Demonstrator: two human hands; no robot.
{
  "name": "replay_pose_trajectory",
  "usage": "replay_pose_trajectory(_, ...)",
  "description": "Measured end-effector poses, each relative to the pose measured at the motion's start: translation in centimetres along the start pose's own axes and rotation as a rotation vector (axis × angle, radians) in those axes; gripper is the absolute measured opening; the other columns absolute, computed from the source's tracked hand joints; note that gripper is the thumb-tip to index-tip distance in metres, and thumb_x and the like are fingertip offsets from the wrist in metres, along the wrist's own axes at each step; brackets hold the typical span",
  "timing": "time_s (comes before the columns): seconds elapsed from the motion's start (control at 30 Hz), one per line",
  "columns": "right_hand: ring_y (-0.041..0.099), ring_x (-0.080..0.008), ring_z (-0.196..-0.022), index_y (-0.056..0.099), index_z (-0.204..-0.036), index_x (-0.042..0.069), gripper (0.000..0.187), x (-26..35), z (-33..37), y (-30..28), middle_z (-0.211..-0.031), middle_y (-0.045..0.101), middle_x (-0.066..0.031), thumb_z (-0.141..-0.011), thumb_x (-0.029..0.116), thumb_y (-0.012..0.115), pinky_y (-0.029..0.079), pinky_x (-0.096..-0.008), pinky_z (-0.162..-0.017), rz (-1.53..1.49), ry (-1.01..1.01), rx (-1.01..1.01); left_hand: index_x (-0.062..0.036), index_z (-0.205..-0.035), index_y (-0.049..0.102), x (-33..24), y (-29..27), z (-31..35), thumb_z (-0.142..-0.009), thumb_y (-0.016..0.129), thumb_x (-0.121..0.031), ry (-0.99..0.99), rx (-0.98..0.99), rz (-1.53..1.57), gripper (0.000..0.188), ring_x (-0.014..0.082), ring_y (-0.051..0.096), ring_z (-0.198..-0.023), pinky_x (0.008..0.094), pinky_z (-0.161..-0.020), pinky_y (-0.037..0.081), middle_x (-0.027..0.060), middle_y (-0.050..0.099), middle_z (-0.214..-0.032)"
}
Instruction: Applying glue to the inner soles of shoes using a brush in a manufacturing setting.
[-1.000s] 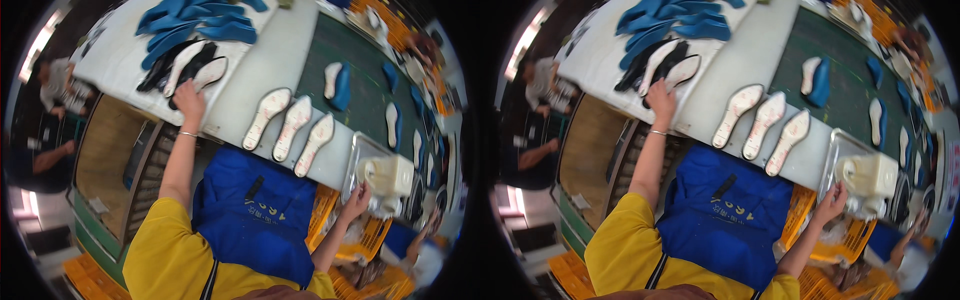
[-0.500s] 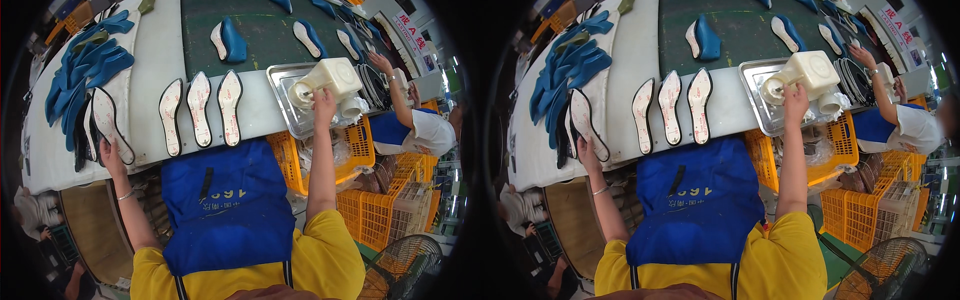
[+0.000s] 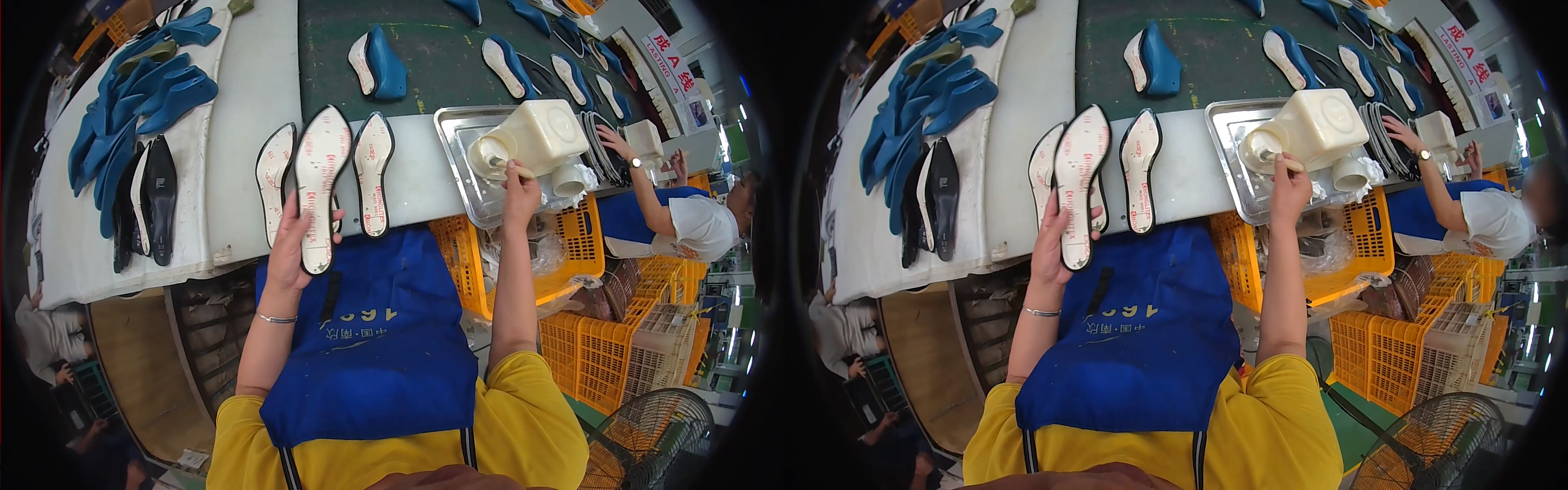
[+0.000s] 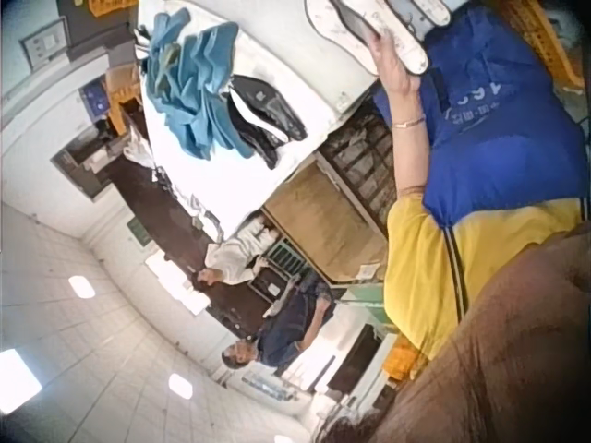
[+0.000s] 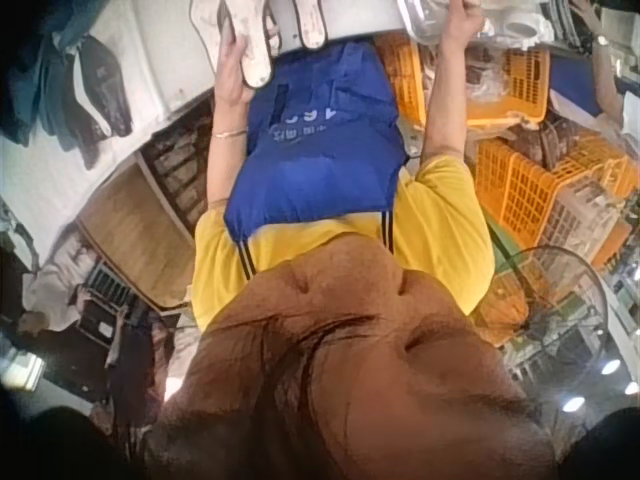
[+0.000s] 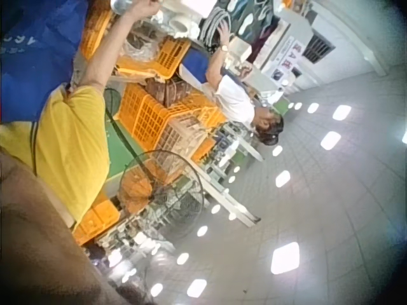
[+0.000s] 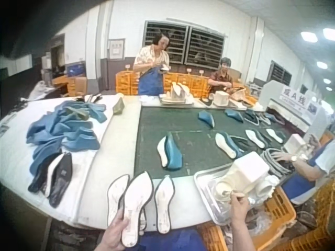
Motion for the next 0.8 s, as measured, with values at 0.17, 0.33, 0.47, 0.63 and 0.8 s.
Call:
replay_pose_trajectory(0.17, 0.060, -0.0096, -0.064, 0.061, -0.105, -0.005, 0.025, 0.4, -0.1, -1.1, -0.083, 0.065, -0.0077, -0.096, 0.018, 0.061, 0.051, -0.0220, -0.063, -0.135, -0.050, -0.038, -0.0056, -0.147, 0.028, 1.6, 1.5, 0.0, -0.100, 0.043, -0.009, -0.080, 0.018, -0.062, 0.050, 0.0322, 0.061, -0.114, 0.0340, -0.072, 0.061, 0.0188, 0.051, -0.134)
replay_pose_trajectory(0.33, 0.062, -0.0102, -0.067, 0.059, -0.104, -0.006, 0.024, -1.1, 0.5, -3.1, -0.084, 0.065, -0.0086, -0.098, 0.017, 0.057, 0.052, -0.0237, -0.065, -0.021, -0.020, -0.049, 0.0000, -0.144, 0.031, 2.1, 2.2, 0.4, -0.100, 0.045, -0.008, -0.115, 0.028, -0.096, 0.047, 0.0302, 0.063, -0.112, 0.0319, -0.073, 0.061, 0.0191, 0.054, -0.131)
replay_pose_trajectory(0.47, 0.054, -0.0098, -0.064, 0.058, -0.104, -0.003, 0.021, 3.1, 1.8, -2.4, -0.080, 0.062, -0.0080, -0.098, 0.016, 0.052, 0.045, -0.0232, -0.064, -0.201, -0.027, -0.002, 0.0014, -0.144, 0.032, 2.0, 2.1, 0.8, -0.099, 0.047, -0.008, -0.173, 0.040, -0.118, 0.047, 0.0307, 0.062, -0.114, 0.0313, -0.073, 0.061, 0.0191, 0.053, -0.132)
replay_pose_trajectory(0.63, 0.057, -0.0168, -0.067, 0.054, -0.103, -0.003, 0.019, 13.5, 6.3, 3.9, -0.083, 0.060, -0.0122, -0.097, 0.015, 0.049, 0.048, -0.0287, -0.067, -0.352, -0.208, 0.500, 0.0014, -0.144, 0.033, 2.1, 2.4, 1.2, -0.099, 0.048, -0.008, -0.212, 0.090, -0.146, 0.048, 0.0291, 0.062, -0.114, 0.0294, -0.073, 0.061, 0.0183, 0.055, -0.131)
replay_pose_trajectory(0.8, 0.061, -0.0125, -0.071, 0.059, -0.099, 0.000, 0.009, 16.9, 9.9, 8.9, -0.086, 0.061, -0.0078, -0.092, 0.005, 0.055, 0.048, -0.0255, -0.065, -0.179, -0.308, 0.911, -0.0001, -0.146, 0.033, 1.7, 2.9, 1.9, -0.099, 0.050, -0.011, -0.231, 0.131, -0.170, 0.051, 0.0273, 0.062, -0.114, 0.0288, -0.075, 0.060, 0.0157, 0.054, -0.134)
Point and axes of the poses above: each hand's wrist, its own z-axis away from the middle knuckle, its own y-axis out of the palm, x = y × z, the point moved 4 cm from there along -z, towards the middle knuckle
